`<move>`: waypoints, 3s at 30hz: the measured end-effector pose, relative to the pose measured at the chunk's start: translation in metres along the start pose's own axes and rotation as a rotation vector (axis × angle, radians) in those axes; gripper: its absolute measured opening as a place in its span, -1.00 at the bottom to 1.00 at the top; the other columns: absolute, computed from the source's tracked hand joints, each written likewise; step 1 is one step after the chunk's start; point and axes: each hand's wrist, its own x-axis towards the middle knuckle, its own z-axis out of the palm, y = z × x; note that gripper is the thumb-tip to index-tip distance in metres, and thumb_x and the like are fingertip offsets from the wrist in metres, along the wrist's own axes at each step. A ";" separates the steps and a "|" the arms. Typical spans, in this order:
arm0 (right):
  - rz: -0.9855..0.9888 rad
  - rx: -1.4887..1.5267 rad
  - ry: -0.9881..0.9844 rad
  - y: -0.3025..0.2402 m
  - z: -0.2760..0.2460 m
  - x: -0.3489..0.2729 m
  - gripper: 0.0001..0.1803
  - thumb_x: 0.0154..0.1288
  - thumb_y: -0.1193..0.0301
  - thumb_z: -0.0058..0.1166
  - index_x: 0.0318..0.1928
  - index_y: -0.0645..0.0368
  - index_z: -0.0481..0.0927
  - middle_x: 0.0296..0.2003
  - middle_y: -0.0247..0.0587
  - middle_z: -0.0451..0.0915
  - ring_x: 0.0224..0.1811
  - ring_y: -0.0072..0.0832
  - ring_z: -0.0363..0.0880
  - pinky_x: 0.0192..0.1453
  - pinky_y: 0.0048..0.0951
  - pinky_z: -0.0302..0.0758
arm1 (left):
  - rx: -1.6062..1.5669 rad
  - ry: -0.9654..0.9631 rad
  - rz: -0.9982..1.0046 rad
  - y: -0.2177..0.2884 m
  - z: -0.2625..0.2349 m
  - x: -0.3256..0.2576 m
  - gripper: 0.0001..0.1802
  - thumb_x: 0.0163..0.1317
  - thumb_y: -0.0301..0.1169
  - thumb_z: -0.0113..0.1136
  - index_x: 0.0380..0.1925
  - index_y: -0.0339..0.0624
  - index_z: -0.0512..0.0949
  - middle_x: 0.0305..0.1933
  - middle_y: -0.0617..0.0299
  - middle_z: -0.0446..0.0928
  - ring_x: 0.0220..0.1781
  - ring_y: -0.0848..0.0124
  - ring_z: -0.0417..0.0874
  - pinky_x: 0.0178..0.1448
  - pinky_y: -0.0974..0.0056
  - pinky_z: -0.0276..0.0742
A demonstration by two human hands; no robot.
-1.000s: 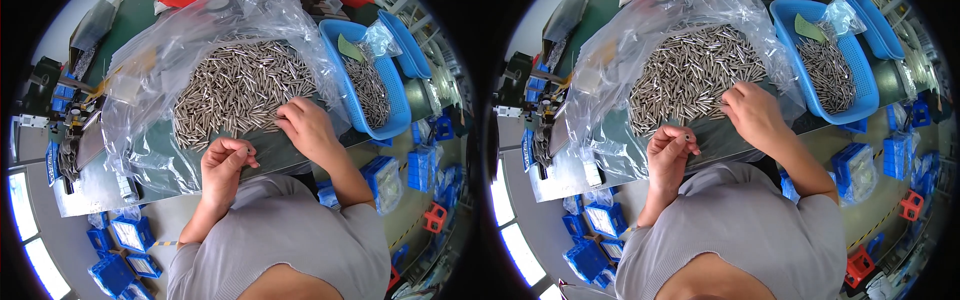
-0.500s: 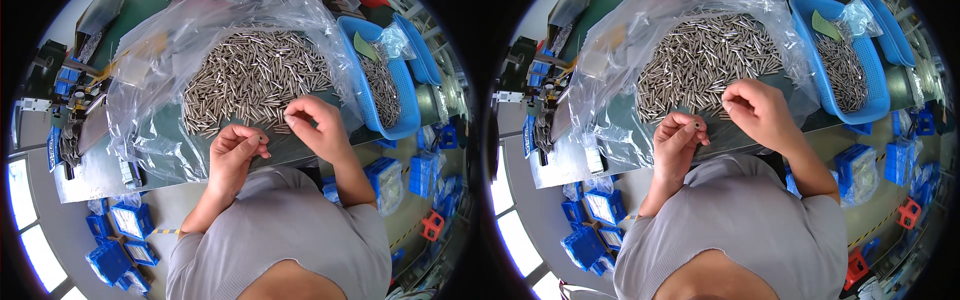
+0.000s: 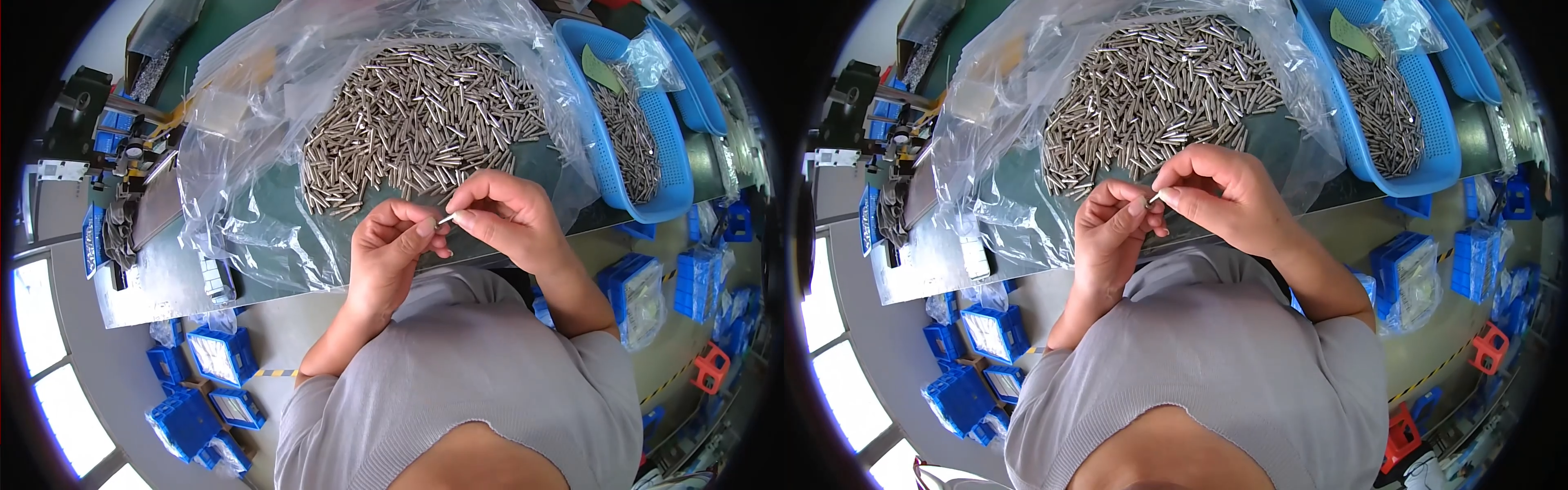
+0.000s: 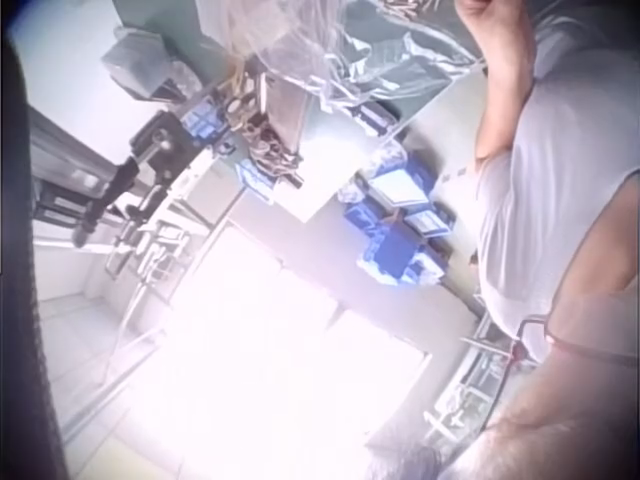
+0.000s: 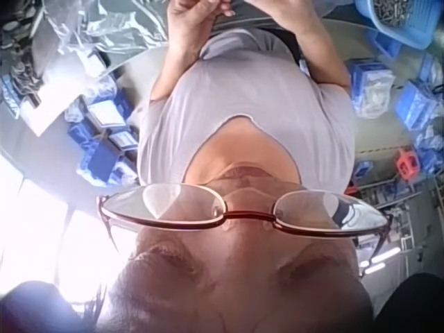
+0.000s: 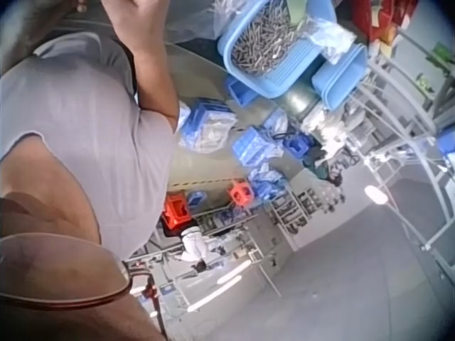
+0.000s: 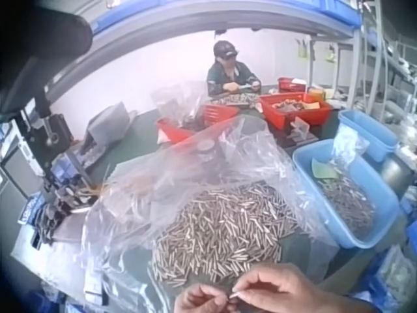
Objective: Inspecting and assembling small cylindrical metal pins into a specific orientation on a workbench.
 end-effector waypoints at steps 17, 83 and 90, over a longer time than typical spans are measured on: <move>-0.182 -0.310 0.103 0.010 0.008 -0.008 -0.92 0.18 0.59 0.12 -0.29 0.27 0.52 -0.39 -0.30 0.51 -0.38 -0.67 0.51 -0.36 -0.64 0.45 | 0.070 0.037 0.003 -0.004 0.008 0.000 -0.94 0.23 -0.57 0.08 -0.33 -0.37 0.48 -0.33 0.10 0.57 -0.34 0.42 0.60 -0.22 0.30 0.60; 0.149 0.444 0.395 -0.006 -0.049 -0.012 -0.80 0.31 0.35 -0.05 -0.30 0.25 0.48 -0.58 -0.35 0.40 -0.64 -0.72 0.29 -0.64 -0.70 0.15 | 0.102 0.086 0.022 0.001 0.006 -0.001 -0.95 0.23 -0.57 0.07 -0.34 -0.34 0.49 -0.31 0.08 0.55 -0.36 0.45 0.58 -0.23 0.32 0.59; -0.124 -0.845 0.105 -0.001 -0.030 -0.008 -0.85 0.00 0.52 0.22 -0.34 0.14 0.59 -0.51 -0.28 0.43 -0.56 -0.38 0.47 -0.48 -0.40 0.37 | 0.095 0.099 0.022 0.002 0.006 -0.001 -0.96 0.23 -0.56 0.08 -0.35 -0.34 0.49 -0.33 0.10 0.56 -0.38 0.45 0.58 -0.23 0.32 0.59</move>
